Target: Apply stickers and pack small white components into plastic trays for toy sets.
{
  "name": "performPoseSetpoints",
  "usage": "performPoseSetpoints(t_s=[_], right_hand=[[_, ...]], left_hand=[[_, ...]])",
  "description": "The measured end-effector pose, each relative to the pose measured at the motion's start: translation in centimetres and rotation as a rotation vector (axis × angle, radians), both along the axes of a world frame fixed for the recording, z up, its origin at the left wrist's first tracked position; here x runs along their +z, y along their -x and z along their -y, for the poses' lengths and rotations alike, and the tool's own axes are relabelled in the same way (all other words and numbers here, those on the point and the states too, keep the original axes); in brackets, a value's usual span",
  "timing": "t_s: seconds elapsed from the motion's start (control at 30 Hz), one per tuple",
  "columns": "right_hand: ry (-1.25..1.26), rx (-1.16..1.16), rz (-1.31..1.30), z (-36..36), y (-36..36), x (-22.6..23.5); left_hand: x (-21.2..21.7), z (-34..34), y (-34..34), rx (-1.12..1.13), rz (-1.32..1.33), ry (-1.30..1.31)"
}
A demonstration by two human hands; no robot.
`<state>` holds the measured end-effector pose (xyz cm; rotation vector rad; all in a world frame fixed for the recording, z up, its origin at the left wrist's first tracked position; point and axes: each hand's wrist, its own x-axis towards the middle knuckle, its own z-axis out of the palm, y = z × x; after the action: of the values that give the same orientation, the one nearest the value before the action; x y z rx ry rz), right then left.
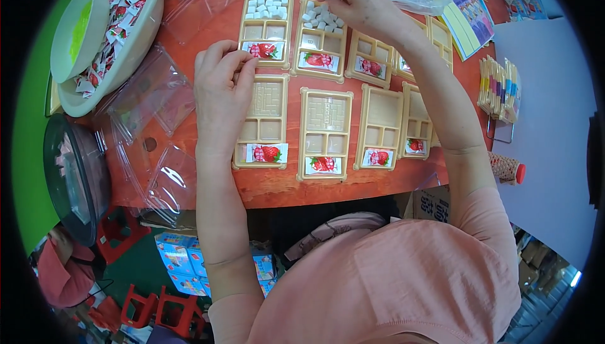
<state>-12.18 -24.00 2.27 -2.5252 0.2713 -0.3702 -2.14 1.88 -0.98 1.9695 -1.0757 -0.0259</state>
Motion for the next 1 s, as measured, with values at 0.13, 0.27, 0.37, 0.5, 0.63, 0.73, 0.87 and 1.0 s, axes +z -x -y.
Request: performPoseSetpoints(t_s=[0.13,0.27,0.37,0.5,0.63,0.73,0.87,1.0], right_hand=[[0.217,0.106,0.05,0.1,0.2,-0.8],[0.197,0.001,0.118,-0.3,0.5,-1.3],[0.315,0.036,0.056,-0.6,0.1,-1.7],[0.328,0.002,0.017,-1.2,0.2,-1.5],[0.24,0.075,0.076,-2.4,0.2,-0.2],[0.265,0.122,0.039,-3.4,0.2,-0.9],[0.238,0.097,0.014,-3.0,0.9,-0.7],[0.262,0.076,0.015,-2.5,0.5,-2.0]], left_hand=[[0.1,-0.2,0.0,0.005,-0.012,-0.008],[0.1,-0.1,0.0,0.003,-0.02,-0.001],[0.1,-0.1,0.0,0.0,-0.017,0.0],[-0.2,-0.2,-0.1,-0.002,0.012,-0.025],[0.0,-0.2,-0.1,-0.004,0.012,-0.032],[0.1,-0.2,0.1,0.002,-0.036,-0.01],[0.0,-0.3,0.1,-0.001,-0.011,-0.02],[-0.2,-0.1,0.0,0.002,-0.044,-0.008]])
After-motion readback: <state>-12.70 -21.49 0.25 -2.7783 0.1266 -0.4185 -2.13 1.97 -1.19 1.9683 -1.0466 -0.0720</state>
